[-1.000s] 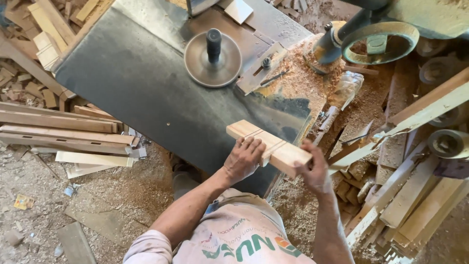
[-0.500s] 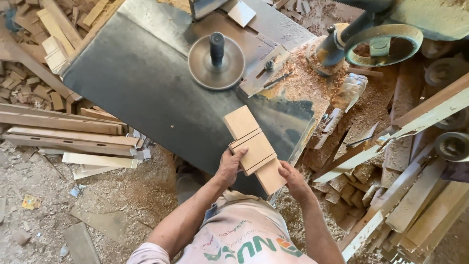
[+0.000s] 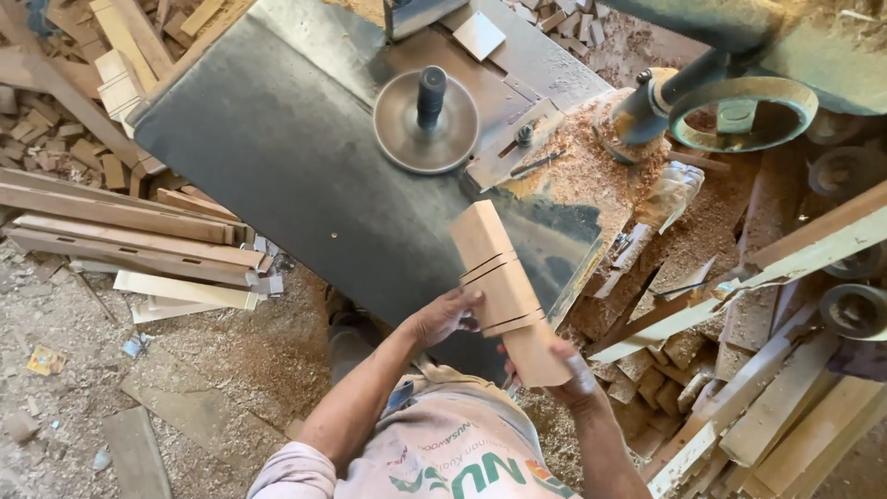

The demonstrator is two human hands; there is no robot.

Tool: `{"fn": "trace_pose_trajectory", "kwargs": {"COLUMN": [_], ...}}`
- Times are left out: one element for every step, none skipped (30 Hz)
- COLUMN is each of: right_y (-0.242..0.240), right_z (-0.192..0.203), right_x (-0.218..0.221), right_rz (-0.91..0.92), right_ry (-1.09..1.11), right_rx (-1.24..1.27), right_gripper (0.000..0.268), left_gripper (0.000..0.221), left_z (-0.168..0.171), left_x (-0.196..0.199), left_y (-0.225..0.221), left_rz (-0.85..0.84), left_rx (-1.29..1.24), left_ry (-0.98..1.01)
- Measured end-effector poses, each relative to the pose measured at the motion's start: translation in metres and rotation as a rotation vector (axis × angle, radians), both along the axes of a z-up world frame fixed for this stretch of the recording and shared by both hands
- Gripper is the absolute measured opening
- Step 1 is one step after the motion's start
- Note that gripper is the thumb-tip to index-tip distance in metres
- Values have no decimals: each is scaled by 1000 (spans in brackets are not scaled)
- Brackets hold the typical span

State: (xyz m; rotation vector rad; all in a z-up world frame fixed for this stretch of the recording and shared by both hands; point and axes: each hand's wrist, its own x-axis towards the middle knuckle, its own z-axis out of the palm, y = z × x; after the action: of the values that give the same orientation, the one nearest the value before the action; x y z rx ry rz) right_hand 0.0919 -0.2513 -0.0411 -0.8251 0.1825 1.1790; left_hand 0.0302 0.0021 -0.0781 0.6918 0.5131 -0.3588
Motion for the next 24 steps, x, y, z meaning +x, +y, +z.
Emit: {"fn": "trace_pose_trajectory", "kwargs": {"right_y": [0, 4, 8, 11, 14, 17, 21, 24, 25, 27, 27, 28, 26, 23, 22, 21, 18, 16, 14, 15, 14, 14, 15, 17], "right_z": [4, 5, 6, 7, -16, -39, -62, -70, -78, -85, -84, -83, -82, -80, -79, -78, -83, -87, -92, -97, -101, -105, -108, -112], "right_x": [2, 9, 15, 22, 22, 23, 23, 22, 20, 18, 20, 22, 19, 12, 12, 12, 9, 6, 4, 8, 10, 13, 21, 30], "right_rz": [-43, -40, 207, 465, 460, 473, 480, 479, 430, 379, 383, 382, 379, 381, 358, 336, 337, 291, 247, 249, 218, 186, 185, 199], "right_ry": [-200, -201, -723, -1245, -1242, -1536, -1831, -1827, -1921, -2014, -2014, -1968, -1916, -1909, -1871, -1833, -1834, -1836, -1838, -1839, -1840, -1840, -1839, -1846], "right_rx": [-193, -193, -485, -767, -769, -853, -930, -932, -894, -853, -851, -886, -925, -929, -935, -941, -938, -958, -975, -970, -955, -941, -939, -926], "right_gripper": [73, 73, 88, 104, 104, 107, 110, 110, 101, 93, 93, 93, 93, 93, 102, 111, 111, 106, 101, 101, 99, 98, 98, 99], "left_gripper": [60, 60, 51, 46, 46, 44, 42, 42, 43, 43, 43, 50, 58, 58, 53, 49, 49, 47, 46, 46, 46, 46, 46, 46], "left_z": [-7, -33, -59, -85, -76, -68, -60, -53, -46, -40, -35, -29, -24, -24, -23, -22, -12, -2, 8, 10, 13, 15, 18, 20], "left_x": [1, -3, -9, -14, -18, -21, -25, -22, -20, -18, -13, -9, -7, -9, -5, -1, 3, 7, 11, 14, 17, 21, 26, 31], "left_y": [-1, -4, -8, -12, -9, -6, -4, -2, -1, -1, -2, -4, -6, -12, -16, -20, -20, -19, -19, -18, -18, -19, -16, -13], "left_rz": [-136, -132, -200, -266, -271, -290, -307, -311, -279, -248, -246, -211, -182, -188, -149, -111, -109, -85, -59, -55, -27, 1, 1, 17], "left_rx": [227, 226, 386, 546, 547, 612, 676, 676, 684, 691, 688, 663, 639, 637, 628, 618, 618, 622, 625, 625, 616, 607, 609, 619], "left_ry": [49, 49, 103, 156, 156, 243, 332, 333, 340, 347, 349, 366, 385, 389, 421, 452, 454, 460, 468, 470, 482, 494, 496, 487]}}
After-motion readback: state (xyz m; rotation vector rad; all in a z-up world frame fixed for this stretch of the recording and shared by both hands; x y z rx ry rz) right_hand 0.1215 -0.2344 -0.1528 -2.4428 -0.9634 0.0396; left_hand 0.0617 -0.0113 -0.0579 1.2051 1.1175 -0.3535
